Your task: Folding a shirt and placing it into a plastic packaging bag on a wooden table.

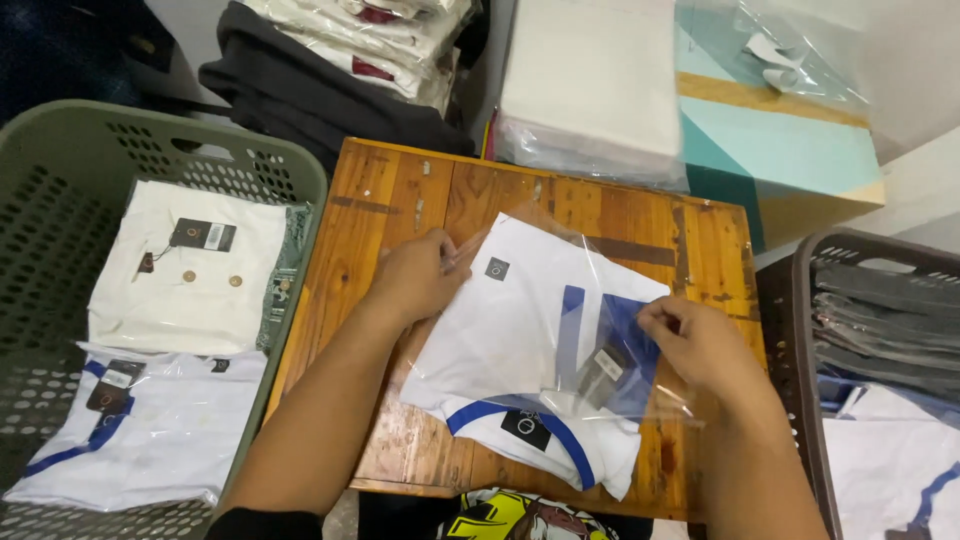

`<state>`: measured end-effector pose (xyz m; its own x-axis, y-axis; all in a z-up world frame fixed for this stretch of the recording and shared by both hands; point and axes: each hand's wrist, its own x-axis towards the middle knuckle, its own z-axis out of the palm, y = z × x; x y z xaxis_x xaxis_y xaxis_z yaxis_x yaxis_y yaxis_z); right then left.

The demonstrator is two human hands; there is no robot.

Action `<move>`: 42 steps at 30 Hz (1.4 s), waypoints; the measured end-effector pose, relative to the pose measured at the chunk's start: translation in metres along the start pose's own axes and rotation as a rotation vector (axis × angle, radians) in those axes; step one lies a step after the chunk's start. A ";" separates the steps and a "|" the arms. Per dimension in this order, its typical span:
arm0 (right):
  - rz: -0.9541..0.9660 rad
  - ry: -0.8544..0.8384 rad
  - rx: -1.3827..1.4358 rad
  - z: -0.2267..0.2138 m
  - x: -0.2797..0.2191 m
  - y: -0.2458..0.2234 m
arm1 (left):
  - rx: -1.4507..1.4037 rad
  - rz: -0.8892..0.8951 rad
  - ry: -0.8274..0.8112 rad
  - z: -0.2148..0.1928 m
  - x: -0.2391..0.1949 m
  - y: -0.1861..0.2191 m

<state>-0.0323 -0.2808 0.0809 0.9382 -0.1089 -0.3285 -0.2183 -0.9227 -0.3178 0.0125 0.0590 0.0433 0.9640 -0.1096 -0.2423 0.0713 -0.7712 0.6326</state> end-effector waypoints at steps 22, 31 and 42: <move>-0.358 0.884 0.495 0.001 0.075 -0.032 | 0.019 1.101 1.219 0.009 -0.043 0.012; 0.312 -0.153 1.219 0.063 0.047 0.018 | 0.042 1.336 0.836 0.043 -0.087 0.066; -0.276 -0.351 1.528 0.026 0.078 0.097 | 0.308 1.309 0.350 0.113 -0.080 0.047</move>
<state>0.0130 -0.3694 0.0012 0.9344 0.2775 -0.2232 -0.3143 0.3479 -0.8833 -0.0898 -0.0392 0.0093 0.3012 -0.7258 0.6184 -0.9383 -0.3412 0.0566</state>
